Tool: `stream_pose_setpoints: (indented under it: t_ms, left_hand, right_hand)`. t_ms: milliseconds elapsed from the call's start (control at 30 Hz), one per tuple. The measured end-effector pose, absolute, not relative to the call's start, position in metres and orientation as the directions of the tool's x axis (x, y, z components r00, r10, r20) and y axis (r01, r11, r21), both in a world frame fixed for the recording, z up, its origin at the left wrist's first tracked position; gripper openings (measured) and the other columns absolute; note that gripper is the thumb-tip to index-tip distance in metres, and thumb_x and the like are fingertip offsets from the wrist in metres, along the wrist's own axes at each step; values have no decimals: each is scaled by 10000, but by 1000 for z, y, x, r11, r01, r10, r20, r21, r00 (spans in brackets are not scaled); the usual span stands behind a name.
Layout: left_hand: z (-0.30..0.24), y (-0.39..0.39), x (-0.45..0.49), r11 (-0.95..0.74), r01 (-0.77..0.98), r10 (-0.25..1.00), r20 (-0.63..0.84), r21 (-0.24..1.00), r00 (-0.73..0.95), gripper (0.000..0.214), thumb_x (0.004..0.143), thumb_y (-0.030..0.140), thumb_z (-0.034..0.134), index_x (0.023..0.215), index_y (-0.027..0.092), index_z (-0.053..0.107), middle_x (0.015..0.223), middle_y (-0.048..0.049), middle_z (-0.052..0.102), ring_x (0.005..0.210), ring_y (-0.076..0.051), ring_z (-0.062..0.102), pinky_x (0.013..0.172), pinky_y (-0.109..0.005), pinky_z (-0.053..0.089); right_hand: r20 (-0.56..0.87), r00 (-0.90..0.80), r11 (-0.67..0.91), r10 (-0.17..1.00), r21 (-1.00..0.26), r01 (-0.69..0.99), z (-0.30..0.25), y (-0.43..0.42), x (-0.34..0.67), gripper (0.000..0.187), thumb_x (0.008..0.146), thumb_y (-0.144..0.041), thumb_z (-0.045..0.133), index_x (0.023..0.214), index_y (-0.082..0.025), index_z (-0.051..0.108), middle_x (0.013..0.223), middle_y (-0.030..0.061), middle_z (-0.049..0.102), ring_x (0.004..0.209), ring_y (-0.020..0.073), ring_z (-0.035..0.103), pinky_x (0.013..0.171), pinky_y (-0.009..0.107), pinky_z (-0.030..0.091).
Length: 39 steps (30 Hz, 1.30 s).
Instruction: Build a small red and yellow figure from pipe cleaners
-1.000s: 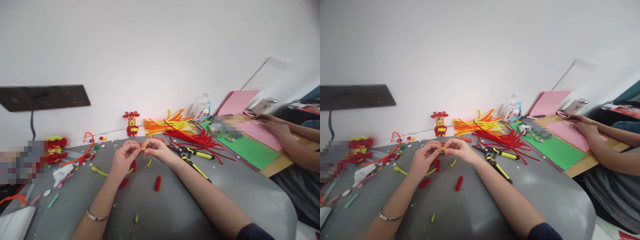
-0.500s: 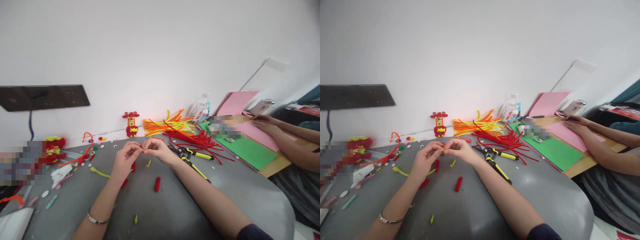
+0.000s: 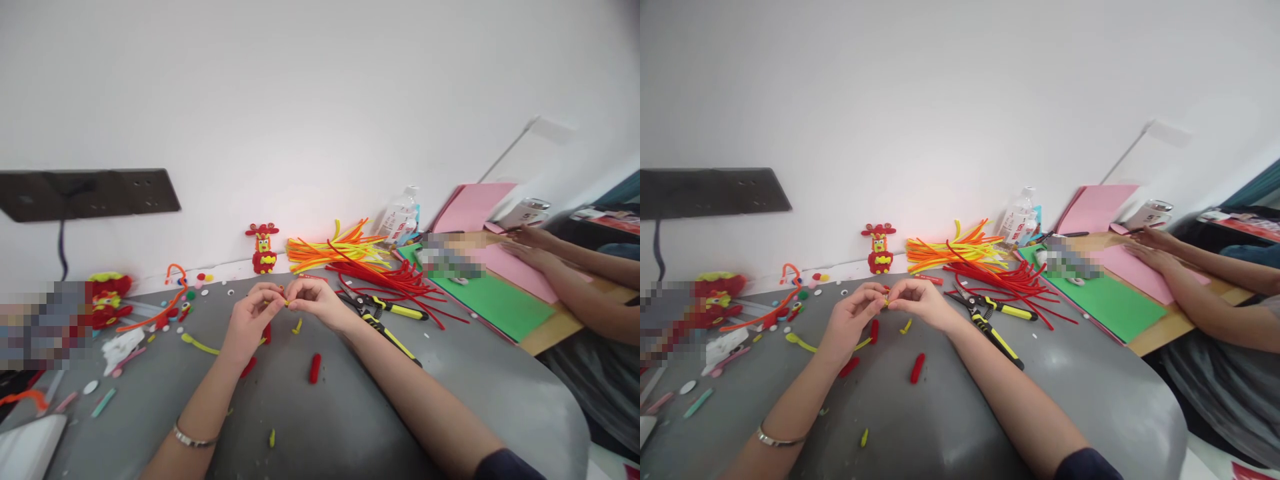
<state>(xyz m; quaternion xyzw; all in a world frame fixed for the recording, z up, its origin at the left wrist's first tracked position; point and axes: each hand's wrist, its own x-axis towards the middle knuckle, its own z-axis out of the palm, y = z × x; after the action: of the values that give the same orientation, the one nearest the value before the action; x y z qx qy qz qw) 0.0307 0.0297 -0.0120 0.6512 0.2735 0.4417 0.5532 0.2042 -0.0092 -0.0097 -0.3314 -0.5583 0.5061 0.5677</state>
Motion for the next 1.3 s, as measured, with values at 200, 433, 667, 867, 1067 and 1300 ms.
stream_pose_setpoints:
  t_ms: [200,433,667,867,1067,1300]
  left_hand:
    - [-7,25,30,-219,-133,831,256,967,494,259,778,426,711,705,179,693,958,-75,611,946,-205,590,799,-283,493]
    - [-9,24,33,-209,-102,869,232,973,438,230,798,418,688,769,190,696,905,-62,652,903,-195,585,715,-257,471]
    - [-10,24,35,-169,-92,872,192,981,450,246,789,421,691,723,185,699,905,-66,672,881,-190,597,715,-269,470]
    - [-11,26,34,-202,-98,843,224,975,489,264,786,428,687,696,179,677,840,-55,660,837,-186,602,718,-276,485]
    - [-8,23,34,-224,-63,839,225,973,496,246,803,418,661,711,191,678,889,-59,671,746,-165,587,663,-273,487]
    - [-3,26,30,-209,-46,790,196,977,580,241,805,411,660,694,197,675,881,-70,679,854,-209,612,747,-312,505]
  right_hand:
    - [288,-219,246,932,-948,-201,-8,-12,207,181,749,-320,795,768,-175,689,815,21,674,774,133,607,747,266,492]
    - [390,-18,384,921,-913,-140,-7,-9,203,238,711,-373,817,724,-189,668,760,23,648,723,145,589,671,275,486]
    - [489,-78,492,869,-871,16,-5,-11,210,193,751,-329,796,723,-187,669,785,33,634,772,162,586,753,316,468]
    - [489,-154,507,859,-855,114,-2,-14,213,180,806,-340,746,750,-188,668,797,41,619,802,177,577,757,324,454]
    - [482,-152,505,863,-840,197,-1,-17,212,175,822,-336,729,766,-188,652,799,33,610,772,167,556,730,316,440]
    - [488,-192,522,852,-819,236,-1,-16,214,260,807,-355,745,1006,-195,692,876,39,632,787,162,550,729,304,445]
